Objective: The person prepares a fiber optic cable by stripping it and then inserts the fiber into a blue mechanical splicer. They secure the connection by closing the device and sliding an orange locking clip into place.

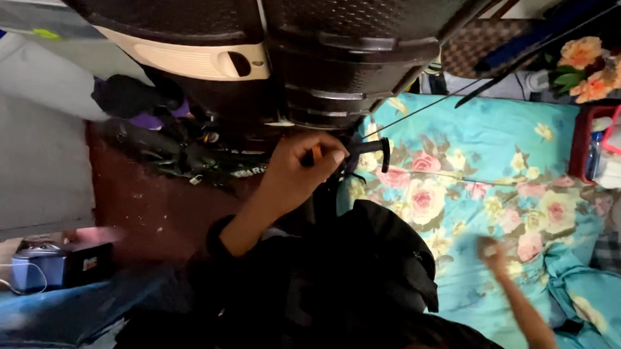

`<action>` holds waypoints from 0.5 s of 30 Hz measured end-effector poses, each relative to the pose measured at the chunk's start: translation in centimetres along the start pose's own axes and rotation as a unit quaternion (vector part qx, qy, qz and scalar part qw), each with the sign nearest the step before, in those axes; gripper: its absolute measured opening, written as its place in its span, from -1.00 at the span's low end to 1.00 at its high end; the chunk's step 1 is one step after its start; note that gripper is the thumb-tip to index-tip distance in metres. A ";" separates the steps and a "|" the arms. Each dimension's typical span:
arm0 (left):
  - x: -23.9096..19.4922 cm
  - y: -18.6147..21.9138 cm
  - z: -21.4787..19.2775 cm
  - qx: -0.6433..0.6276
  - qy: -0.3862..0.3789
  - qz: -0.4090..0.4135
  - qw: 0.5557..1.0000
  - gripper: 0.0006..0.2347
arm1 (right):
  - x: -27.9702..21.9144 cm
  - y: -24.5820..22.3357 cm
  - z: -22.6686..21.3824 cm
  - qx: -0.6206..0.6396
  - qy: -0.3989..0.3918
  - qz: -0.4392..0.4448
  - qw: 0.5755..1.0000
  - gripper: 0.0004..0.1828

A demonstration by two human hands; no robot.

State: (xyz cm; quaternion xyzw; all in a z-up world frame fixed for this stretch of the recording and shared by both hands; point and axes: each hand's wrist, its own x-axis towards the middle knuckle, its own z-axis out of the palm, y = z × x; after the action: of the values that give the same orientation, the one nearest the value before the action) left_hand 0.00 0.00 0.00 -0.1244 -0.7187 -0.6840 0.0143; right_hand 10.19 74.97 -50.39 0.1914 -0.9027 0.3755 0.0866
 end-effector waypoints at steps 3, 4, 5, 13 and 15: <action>0.1 0.2 -0.2 0.005 -0.005 -0.011 1.000 -0.89 | 4.6 1.0 -5.9 0.100 0.095 0.197 0.971 -0.79; 0.0 0.1 -0.1 0.006 -0.005 -0.013 1.000 -0.89 | 4.6 1.8 -6.6 0.101 0.094 0.199 0.970 -0.79; 0.0 0.0 0.0 -0.003 -0.001 -0.021 1.000 -0.88 | 5.0 2.8 -7.4 -0.073 0.118 0.070 0.988 -0.79; 0.3 -0.2 -0.1 -0.007 -0.004 -0.041 0.999 -0.87 | 9.3 -0.4 -9.7 -0.226 0.082 0.185 0.953 -0.66; 0.2 -0.2 -0.1 -0.032 -0.002 -0.052 0.998 -0.87 | 15.6 -5.5 -8.3 -0.102 0.124 0.209 0.965 -0.68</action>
State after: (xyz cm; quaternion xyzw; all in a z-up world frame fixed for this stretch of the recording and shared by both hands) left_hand -0.24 -0.05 -0.19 -0.0887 -0.7022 -0.7059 -0.0269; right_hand -1.68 72.99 -36.33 -0.0598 -0.9384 0.3120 0.1362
